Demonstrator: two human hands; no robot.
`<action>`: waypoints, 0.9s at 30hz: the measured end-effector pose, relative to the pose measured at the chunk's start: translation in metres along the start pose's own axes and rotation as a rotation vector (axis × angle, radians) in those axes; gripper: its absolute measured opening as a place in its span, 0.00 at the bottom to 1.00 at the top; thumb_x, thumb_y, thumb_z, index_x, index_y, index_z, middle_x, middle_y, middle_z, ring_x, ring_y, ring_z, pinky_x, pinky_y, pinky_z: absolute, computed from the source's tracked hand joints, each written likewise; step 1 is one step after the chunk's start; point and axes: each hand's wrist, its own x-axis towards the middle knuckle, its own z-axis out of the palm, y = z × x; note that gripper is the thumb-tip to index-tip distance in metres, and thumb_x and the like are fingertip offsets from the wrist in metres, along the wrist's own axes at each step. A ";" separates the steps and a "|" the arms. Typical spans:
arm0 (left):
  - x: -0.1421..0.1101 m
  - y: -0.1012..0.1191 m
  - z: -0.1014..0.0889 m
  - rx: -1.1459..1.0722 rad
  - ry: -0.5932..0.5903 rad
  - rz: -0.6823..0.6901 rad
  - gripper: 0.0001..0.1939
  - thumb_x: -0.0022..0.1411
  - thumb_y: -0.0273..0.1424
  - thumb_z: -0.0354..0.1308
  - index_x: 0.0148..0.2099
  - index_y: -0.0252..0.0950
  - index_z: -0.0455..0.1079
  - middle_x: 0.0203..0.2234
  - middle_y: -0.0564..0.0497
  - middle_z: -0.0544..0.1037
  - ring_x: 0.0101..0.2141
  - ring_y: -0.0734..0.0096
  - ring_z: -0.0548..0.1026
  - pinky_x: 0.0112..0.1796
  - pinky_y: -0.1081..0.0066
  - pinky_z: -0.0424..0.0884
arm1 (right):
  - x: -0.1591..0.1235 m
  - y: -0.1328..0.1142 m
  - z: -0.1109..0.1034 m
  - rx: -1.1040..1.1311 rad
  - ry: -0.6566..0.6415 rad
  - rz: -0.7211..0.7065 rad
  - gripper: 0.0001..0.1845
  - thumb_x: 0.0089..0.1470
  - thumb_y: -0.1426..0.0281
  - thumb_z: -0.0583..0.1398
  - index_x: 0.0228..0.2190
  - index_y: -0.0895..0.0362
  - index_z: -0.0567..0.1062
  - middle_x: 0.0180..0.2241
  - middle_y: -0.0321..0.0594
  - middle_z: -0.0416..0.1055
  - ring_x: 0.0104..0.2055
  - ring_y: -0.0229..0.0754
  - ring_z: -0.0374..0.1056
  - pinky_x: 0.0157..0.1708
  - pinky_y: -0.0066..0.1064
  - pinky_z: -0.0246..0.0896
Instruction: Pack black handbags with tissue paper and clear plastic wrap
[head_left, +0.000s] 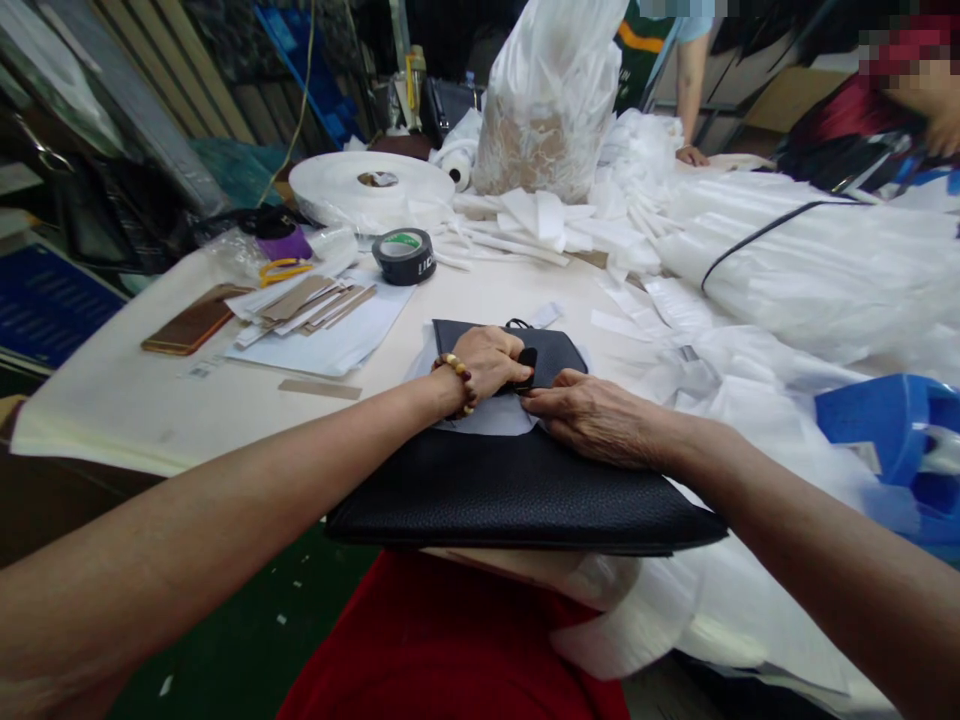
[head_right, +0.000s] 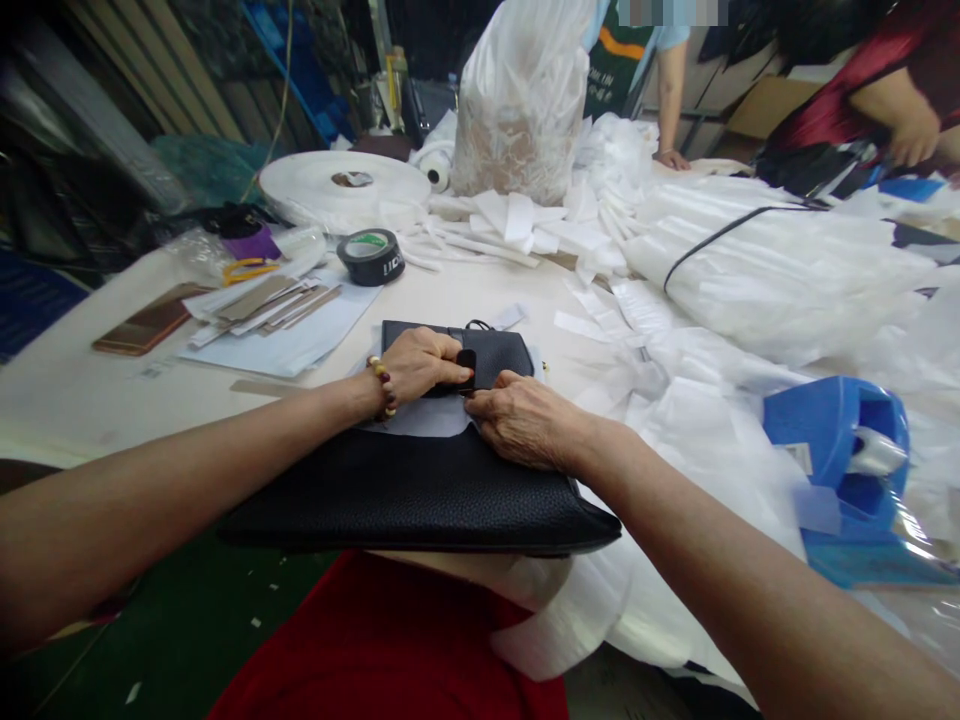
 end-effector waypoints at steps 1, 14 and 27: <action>0.000 0.001 0.000 0.032 -0.006 0.012 0.13 0.48 0.29 0.57 0.17 0.34 0.60 0.13 0.58 0.60 0.20 0.77 0.58 0.23 0.72 0.49 | 0.000 -0.001 -0.001 0.011 0.004 0.002 0.10 0.57 0.77 0.50 0.32 0.61 0.71 0.32 0.42 0.70 0.36 0.41 0.62 0.39 0.30 0.55; -0.010 0.008 0.002 0.420 -0.127 0.213 0.09 0.54 0.27 0.57 0.23 0.33 0.65 0.22 0.53 0.68 0.25 0.73 0.66 0.27 0.74 0.57 | -0.008 -0.002 0.003 0.216 0.165 0.165 0.14 0.55 0.75 0.51 0.36 0.59 0.76 0.39 0.44 0.74 0.41 0.43 0.69 0.43 0.31 0.60; -0.009 0.007 0.007 0.547 -0.115 0.334 0.09 0.58 0.24 0.50 0.28 0.32 0.69 0.26 0.47 0.73 0.29 0.67 0.72 0.27 0.72 0.63 | -0.011 -0.008 -0.002 0.333 0.221 0.325 0.14 0.55 0.75 0.52 0.37 0.57 0.76 0.35 0.41 0.76 0.37 0.41 0.71 0.37 0.28 0.61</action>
